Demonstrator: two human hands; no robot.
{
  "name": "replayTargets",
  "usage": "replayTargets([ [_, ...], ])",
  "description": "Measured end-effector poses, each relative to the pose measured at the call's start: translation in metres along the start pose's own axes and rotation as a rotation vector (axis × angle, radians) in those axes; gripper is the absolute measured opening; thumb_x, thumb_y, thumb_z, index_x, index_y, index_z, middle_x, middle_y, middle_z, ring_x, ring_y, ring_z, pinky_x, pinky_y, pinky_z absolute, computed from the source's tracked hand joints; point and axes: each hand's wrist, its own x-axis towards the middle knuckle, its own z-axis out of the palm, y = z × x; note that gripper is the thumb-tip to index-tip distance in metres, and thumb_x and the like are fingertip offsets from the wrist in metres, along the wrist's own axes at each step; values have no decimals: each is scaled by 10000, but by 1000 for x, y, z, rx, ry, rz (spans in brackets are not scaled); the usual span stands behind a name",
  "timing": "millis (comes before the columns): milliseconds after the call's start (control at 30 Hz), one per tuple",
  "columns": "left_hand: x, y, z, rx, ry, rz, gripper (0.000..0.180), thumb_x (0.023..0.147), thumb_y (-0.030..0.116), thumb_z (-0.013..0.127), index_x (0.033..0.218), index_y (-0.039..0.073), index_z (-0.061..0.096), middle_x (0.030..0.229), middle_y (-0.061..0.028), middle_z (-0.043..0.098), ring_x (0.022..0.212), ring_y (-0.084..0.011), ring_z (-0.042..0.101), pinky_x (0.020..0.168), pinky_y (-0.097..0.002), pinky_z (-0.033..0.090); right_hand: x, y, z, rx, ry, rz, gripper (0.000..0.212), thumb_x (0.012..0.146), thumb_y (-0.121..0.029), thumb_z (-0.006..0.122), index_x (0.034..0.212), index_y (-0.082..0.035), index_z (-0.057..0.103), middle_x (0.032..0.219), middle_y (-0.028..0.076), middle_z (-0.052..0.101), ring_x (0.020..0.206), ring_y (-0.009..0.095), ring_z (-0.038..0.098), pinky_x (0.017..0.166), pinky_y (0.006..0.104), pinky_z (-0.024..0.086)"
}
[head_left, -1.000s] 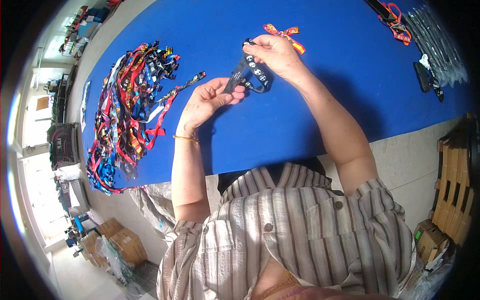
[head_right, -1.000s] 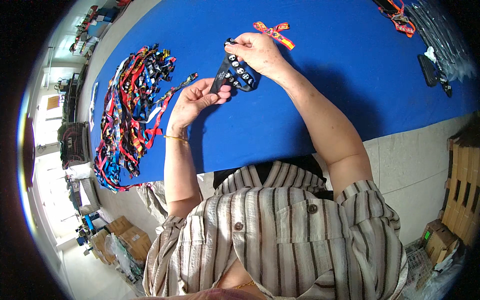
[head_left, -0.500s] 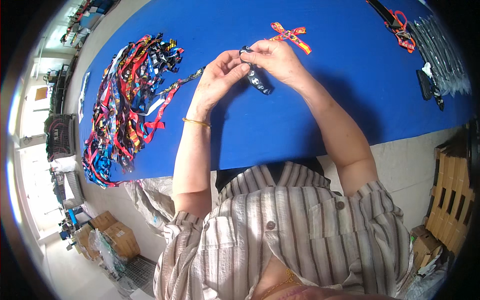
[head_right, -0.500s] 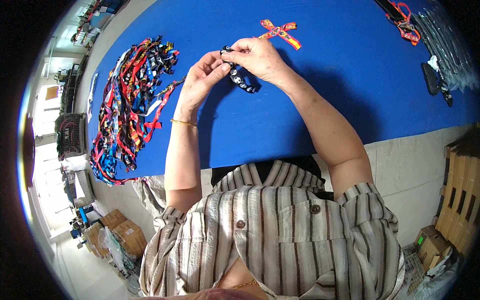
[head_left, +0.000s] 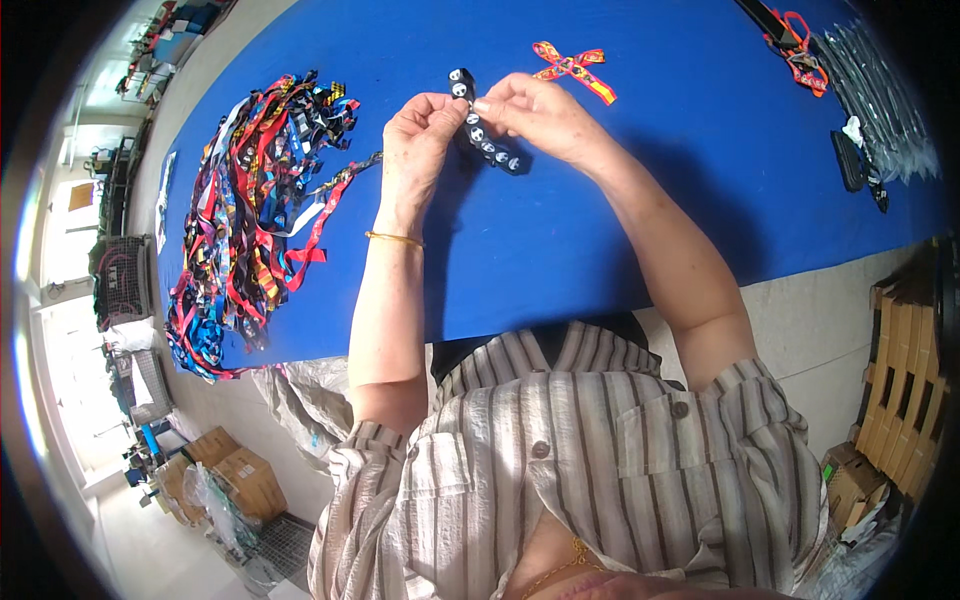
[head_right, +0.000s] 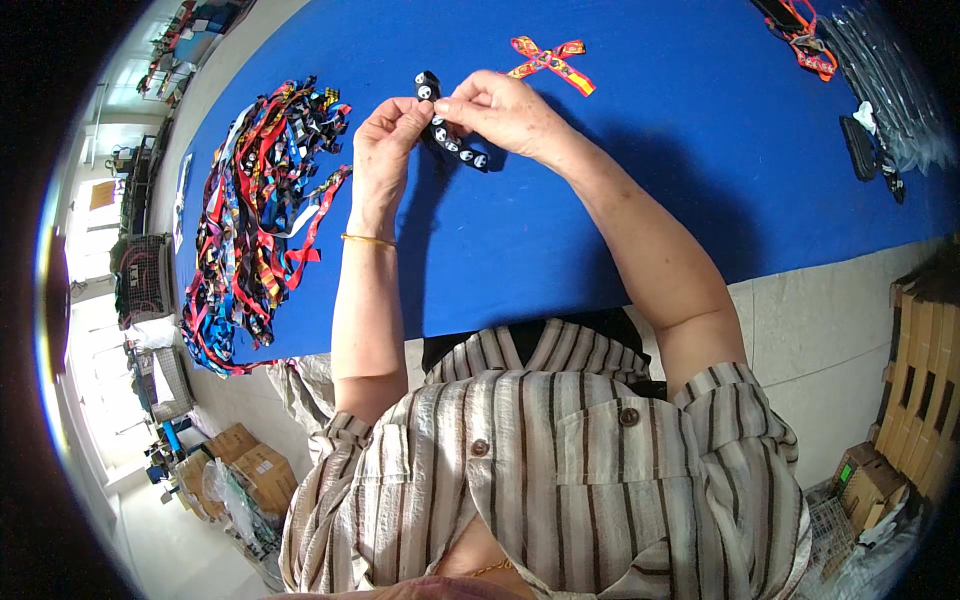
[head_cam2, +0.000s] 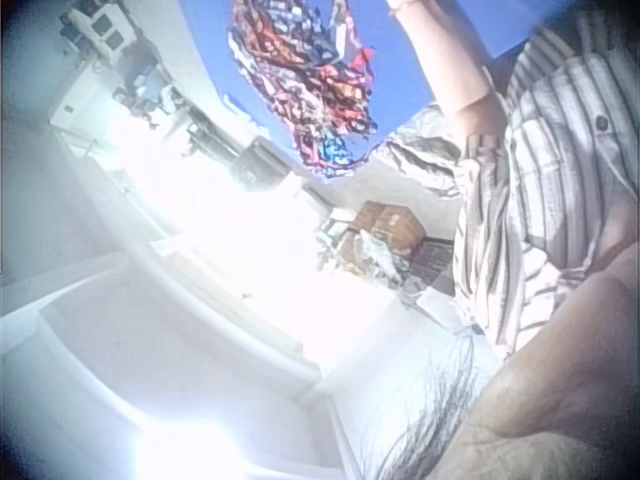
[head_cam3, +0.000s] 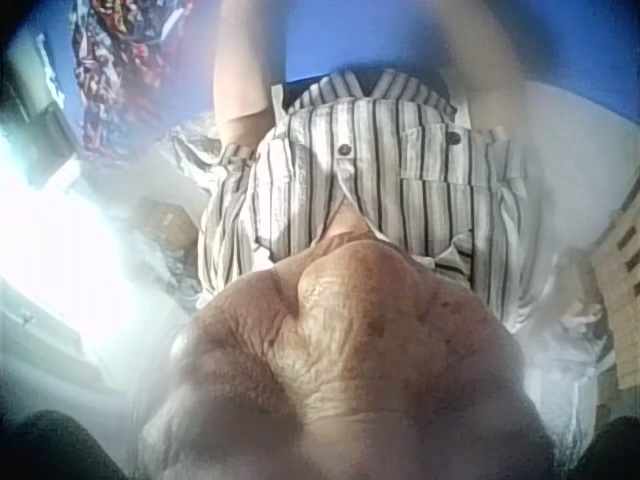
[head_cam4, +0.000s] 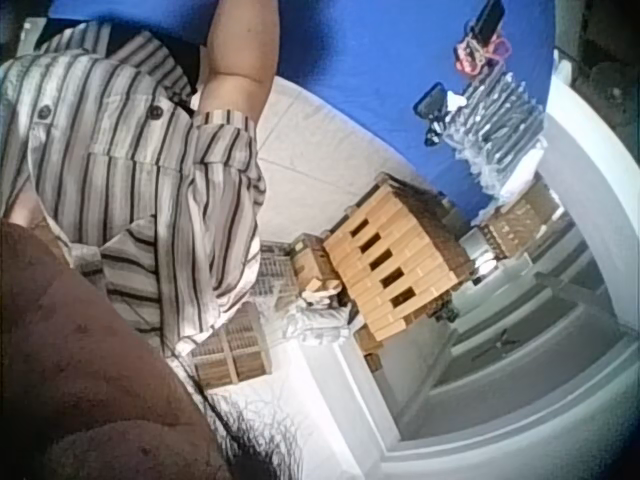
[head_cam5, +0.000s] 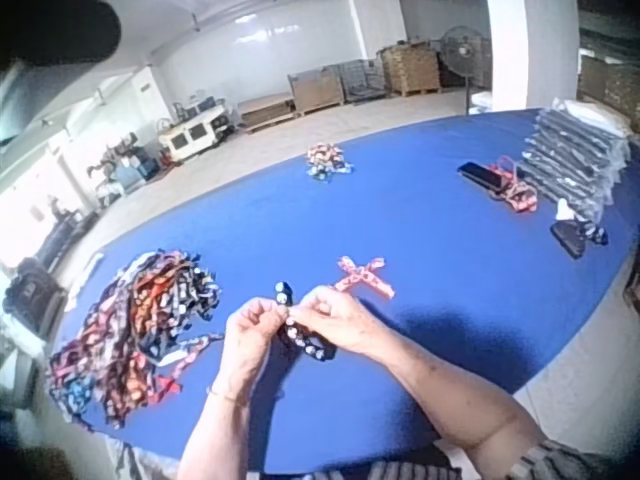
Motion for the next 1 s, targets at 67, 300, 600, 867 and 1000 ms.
replayTargets([
  [67, 1, -1, -2, -53, 3, 15, 138, 951, 120, 658, 999, -9, 669, 871, -38, 686, 758, -85, 619, 722, -222, 486, 1, 4, 0, 1, -167, 128, 241, 962, -257, 668, 1041, -37, 611, 971, 52, 702, 874, 85, 628, 750, 236, 502],
  [300, 2, -1, -4, -314, 129, -24, 142, 960, 131, 630, 955, -11, 631, 809, -52, 665, 667, -101, 600, 627, -234, 468, -3, -3, 2, 112, -283, 124, 246, 959, -226, 669, 1013, 9, 620, 912, 82, 698, 790, 129, 647, 729, 277, 534],
  [600, 6, -11, -6, -727, -18, -59, 179, 988, 174, 563, 961, 1, 600, 1055, -257, 693, 651, -179, 641, 696, -302, 559, -11, -25, 2, 210, -228, 336, 224, 1004, -267, 581, 969, -46, 582, 612, -54, 420, 476, 35, 361, 487, 226, 340],
  [867, 9, -19, 2, -798, -102, 6, 189, 992, 206, 568, 967, 19, 585, 1049, -262, 692, 609, -171, 617, 667, -354, 564, 0, 1, -9, 244, -178, 410, 241, 1017, -279, 563, 971, -45, 597, 625, -53, 431, 470, 21, 344, 404, 193, 275],
  [1000, 8, -29, -2, -777, -77, -8, 202, 993, 230, 575, 946, 34, 591, 978, -203, 704, 598, -168, 587, 657, -357, 556, 1, -9, -8, 268, -178, 436, 235, 1007, -280, 583, 977, -47, 592, 645, -43, 447, 476, 20, 345, 404, 193, 259],
])
